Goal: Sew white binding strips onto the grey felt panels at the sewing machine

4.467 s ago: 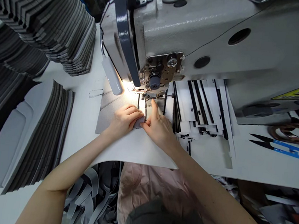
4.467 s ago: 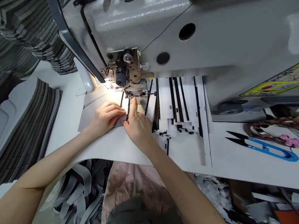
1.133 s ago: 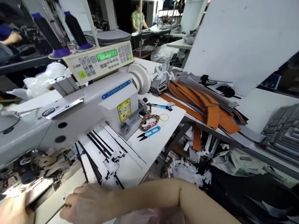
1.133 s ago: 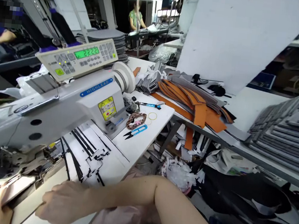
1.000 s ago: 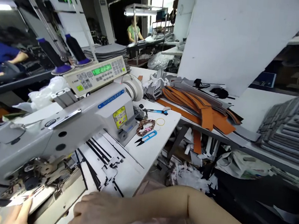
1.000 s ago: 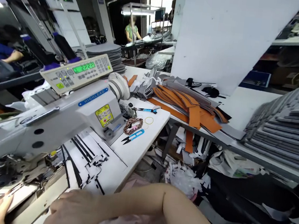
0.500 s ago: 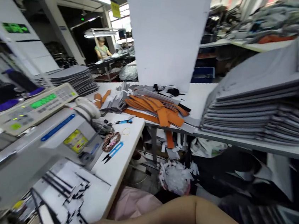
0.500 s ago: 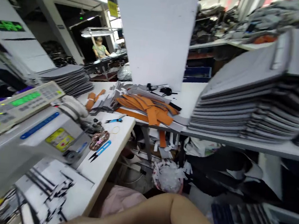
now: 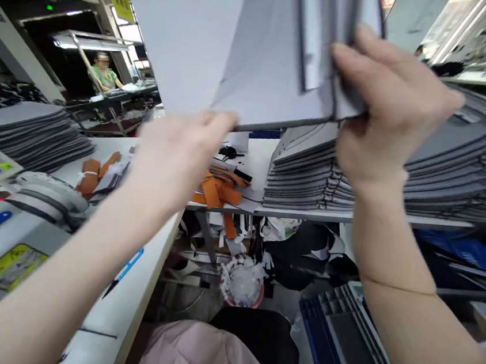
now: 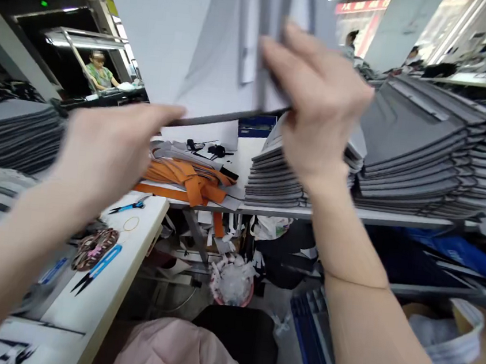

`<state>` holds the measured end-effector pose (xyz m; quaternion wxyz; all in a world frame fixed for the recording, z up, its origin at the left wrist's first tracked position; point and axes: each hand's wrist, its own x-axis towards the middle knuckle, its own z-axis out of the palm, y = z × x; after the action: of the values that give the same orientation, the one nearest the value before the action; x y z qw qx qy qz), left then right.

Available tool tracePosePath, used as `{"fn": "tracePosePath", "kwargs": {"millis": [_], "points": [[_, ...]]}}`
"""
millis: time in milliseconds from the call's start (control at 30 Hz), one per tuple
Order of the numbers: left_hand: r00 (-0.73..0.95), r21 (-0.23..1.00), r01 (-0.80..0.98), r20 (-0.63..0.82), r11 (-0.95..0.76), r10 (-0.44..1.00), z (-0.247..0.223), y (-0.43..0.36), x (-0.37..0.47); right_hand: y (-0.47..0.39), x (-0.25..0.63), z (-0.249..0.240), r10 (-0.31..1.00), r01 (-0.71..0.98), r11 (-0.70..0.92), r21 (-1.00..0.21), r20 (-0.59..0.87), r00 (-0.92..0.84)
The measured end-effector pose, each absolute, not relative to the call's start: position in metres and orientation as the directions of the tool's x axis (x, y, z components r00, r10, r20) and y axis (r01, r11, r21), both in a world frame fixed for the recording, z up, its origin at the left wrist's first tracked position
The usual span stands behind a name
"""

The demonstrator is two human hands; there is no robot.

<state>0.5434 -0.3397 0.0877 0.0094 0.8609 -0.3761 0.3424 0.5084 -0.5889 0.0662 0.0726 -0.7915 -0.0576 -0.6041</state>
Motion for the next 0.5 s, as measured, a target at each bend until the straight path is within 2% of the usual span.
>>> {"fn": "tracePosePath", "kwargs": {"millis": [67, 167, 233, 300, 367, 400, 433, 500], "points": [[0.513, -0.196, -0.728, 0.481, -0.658, -0.711, 0.07, -0.368, 0.548, -0.647, 0.521, 0.053, -0.08, 0.011, -0.996, -0.094, 0.9, 0.427], [0.549, -0.121, -0.803, 0.228, -0.583, -0.804, 0.023, -0.359, 0.537, -0.727, 0.539, 0.025, -0.134, -0.085, -0.991, -0.104, 0.713, 0.688], [0.585, -0.073, -0.807, 0.031, -0.586, -0.81, -0.009, -0.331, 0.523, -0.748, 0.547, 0.011, -0.114, -0.082, -0.994, -0.079, 0.664, 0.739], [0.623, 0.013, -0.777, -0.128, -0.63, -0.771, -0.036, -0.297, 0.506, -0.727, 0.558, 0.002, -0.094, -0.068, -0.996, -0.065, 0.736, 0.671], [0.663, 0.128, -0.705, -0.229, -0.698, -0.712, -0.056, -0.267, 0.489, -0.671, 0.578, -0.005, -0.121, -0.106, -0.992, -0.072, 0.791, 0.599], [0.681, 0.187, -0.659, -0.264, -0.728, -0.684, -0.065, -0.253, 0.481, -0.634, 0.593, -0.01, -0.129, -0.067, -0.991, -0.114, 0.734, 0.667], [0.695, 0.242, -0.612, -0.29, -0.753, -0.658, -0.072, -0.242, 0.471, -0.595, 0.612, -0.015, -0.091, 0.026, -0.983, -0.184, 0.602, 0.794], [0.72, 0.329, -0.522, -0.325, -0.787, -0.613, -0.084, -0.222, 0.451, -0.522, 0.656, -0.03, 0.068, 0.189, -0.955, -0.23, 0.448, 0.891]]}}
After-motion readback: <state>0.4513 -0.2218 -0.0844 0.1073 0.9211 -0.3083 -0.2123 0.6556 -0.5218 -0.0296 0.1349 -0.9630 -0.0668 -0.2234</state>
